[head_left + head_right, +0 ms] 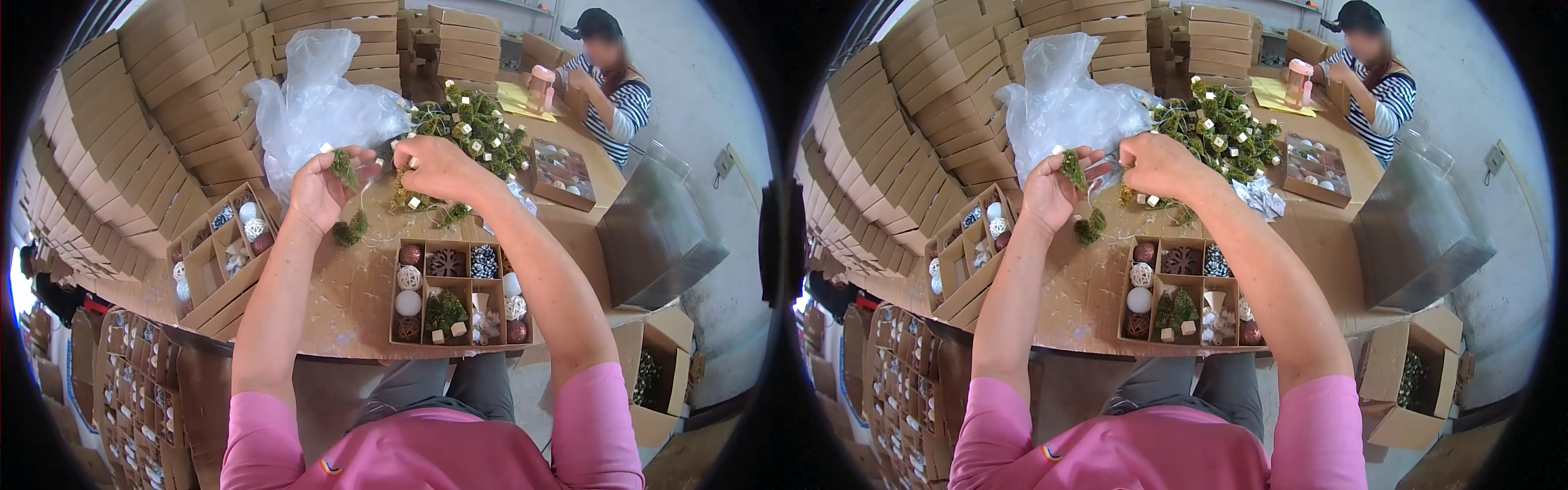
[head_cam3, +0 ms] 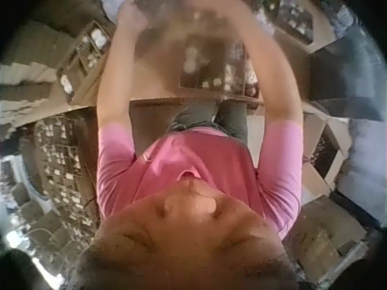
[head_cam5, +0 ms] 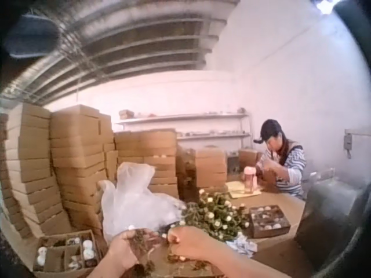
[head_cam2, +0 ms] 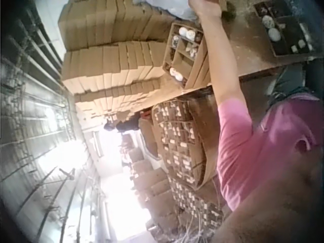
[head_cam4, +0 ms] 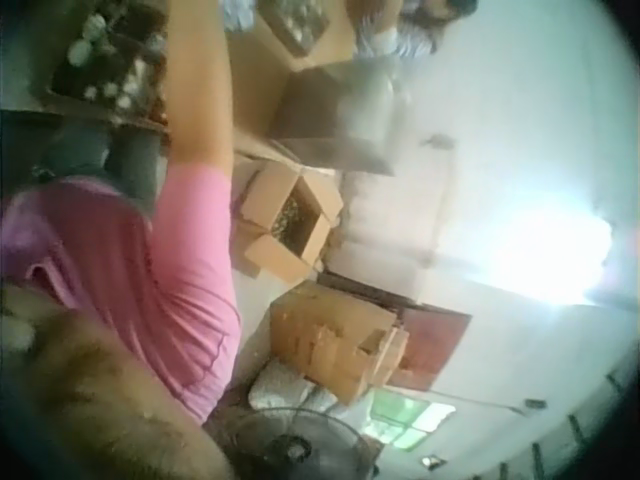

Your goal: The person packs miniature decorative trees and assorted ornaments into the compartments of a divided cardboard box by hand and arranges the items inside.

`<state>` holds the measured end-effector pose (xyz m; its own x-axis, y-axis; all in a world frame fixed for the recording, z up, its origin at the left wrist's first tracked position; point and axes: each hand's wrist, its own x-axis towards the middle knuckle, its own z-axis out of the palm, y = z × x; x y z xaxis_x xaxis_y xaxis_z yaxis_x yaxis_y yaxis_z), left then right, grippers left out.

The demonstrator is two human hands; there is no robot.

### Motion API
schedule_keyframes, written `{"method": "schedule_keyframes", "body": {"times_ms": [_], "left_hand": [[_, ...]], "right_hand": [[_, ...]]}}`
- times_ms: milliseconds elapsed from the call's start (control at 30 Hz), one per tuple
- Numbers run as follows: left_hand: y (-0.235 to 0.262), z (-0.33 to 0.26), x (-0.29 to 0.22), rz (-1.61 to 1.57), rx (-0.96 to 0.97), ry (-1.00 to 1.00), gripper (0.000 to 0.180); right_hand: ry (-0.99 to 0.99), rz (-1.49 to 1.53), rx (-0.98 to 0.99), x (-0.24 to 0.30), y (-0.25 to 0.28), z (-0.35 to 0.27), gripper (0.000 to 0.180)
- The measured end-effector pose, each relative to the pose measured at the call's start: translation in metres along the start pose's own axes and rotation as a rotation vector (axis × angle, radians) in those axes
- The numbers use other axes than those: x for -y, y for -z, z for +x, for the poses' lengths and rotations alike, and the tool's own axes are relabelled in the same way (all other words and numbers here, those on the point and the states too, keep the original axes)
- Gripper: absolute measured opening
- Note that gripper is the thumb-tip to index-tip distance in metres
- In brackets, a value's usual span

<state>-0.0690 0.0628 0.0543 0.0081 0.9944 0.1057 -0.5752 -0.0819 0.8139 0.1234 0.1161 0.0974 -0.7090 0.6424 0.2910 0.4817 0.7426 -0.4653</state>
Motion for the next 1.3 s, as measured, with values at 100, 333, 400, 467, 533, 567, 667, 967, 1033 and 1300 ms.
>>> {"method": "schedule_keyframes", "body": {"times_ms": [100, 333, 400, 467, 533, 567, 667, 967, 1033, 1300], "left_hand": [[0.007, 0.005, 0.005, -0.061, -0.120, 0.044, 0.029], [0.000, 0.009, 0.014, 0.167, -0.145, 0.072, 0.034], [-0.003, 0.008, 0.014, 0.299, -0.156, 0.079, 0.034], [-0.006, 0.010, 0.015, 0.353, -0.154, 0.080, 0.036], [-0.010, 0.010, 0.018, 0.407, -0.152, 0.081, 0.039], [-0.014, 0.010, 0.019, 0.393, -0.172, 0.059, 0.039], [-0.019, 0.009, 0.023, 0.407, -0.190, 0.002, 0.042], [-0.011, 0.013, 0.022, 0.650, -0.101, -0.171, 0.050], [-0.015, 0.014, 0.020, 0.744, -0.048, -0.270, 0.052], [-0.058, -0.003, 0.011, -0.011, 0.079, 0.026, 0.036]], "right_hand": [[-0.175, 0.194, 0.088, -0.003, 0.003, 0.001, 0.019], [-0.224, 0.338, 0.027, -0.019, -0.007, 0.002, 0.015], [-0.186, 0.292, 0.016, -0.017, -0.007, 0.009, 0.015], [-0.100, 0.230, 0.020, -0.015, -0.001, 0.015, 0.014], [-0.062, 0.242, 0.078, -0.012, 0.006, 0.017, 0.016], [-0.024, 0.254, 0.134, -0.012, 0.008, 0.017, 0.021], [-0.225, 0.353, 0.062, -0.020, -0.003, 0.024, 0.031], [-0.001, 0.067, -0.155, -0.018, -0.014, 0.032, 0.021], [0.009, 0.118, -0.176, -0.015, -0.014, 0.030, 0.020], [0.219, -0.048, -0.620, -0.006, -0.029, 0.031, 0.035]]}}
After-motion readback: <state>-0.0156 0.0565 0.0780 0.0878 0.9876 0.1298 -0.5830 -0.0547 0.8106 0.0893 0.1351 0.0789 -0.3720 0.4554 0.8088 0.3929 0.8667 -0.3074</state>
